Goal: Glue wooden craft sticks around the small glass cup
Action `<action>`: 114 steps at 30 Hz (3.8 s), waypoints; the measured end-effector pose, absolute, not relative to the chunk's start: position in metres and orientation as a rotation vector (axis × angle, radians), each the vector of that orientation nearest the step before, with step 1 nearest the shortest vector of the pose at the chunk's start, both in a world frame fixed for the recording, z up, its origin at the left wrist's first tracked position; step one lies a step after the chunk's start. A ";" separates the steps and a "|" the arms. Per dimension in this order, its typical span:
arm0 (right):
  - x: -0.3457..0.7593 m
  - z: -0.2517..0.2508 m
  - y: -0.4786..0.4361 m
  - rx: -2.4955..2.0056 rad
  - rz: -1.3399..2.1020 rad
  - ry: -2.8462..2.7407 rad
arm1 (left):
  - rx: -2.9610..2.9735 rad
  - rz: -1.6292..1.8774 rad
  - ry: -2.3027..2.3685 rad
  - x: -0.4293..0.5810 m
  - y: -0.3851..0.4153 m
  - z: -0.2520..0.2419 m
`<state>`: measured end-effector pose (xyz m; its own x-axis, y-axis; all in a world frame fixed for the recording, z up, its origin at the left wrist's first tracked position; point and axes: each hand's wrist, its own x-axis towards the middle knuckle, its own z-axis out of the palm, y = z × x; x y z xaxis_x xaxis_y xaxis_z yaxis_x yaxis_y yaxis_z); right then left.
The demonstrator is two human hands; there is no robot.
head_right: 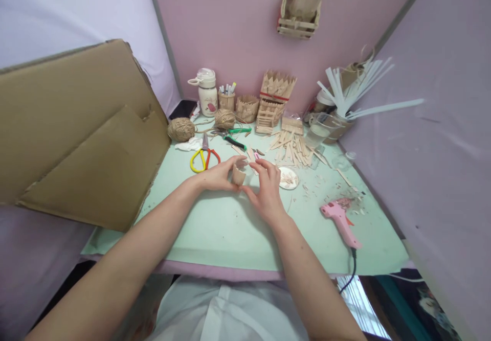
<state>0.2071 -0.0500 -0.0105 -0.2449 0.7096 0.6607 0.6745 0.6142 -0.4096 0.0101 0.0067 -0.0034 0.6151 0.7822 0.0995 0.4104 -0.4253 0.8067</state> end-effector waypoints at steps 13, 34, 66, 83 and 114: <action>0.205 -0.023 -0.043 -1.123 0.304 -1.857 | 1.971 0.696 0.891 0.013 0.010 -0.013; 0.205 -0.009 -0.042 -1.060 -0.007 -1.980 | 2.045 0.640 1.058 0.021 0.004 -0.005; 0.197 0.011 -0.049 -1.115 -0.112 -1.948 | 2.000 0.639 0.993 0.020 0.007 -0.008; 0.199 0.010 -0.048 -1.182 -0.175 -1.977 | 2.037 0.653 1.005 0.021 0.007 -0.008; 0.217 -0.002 -0.041 -1.196 0.869 -1.515 | 1.538 0.785 0.778 0.022 0.008 -0.010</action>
<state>0.2170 -0.0407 -0.0019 -0.0342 0.9652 0.2592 0.2635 0.2589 -0.9293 0.0224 0.0077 -0.0100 0.5516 0.8324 0.0539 0.0466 -0.0953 0.9944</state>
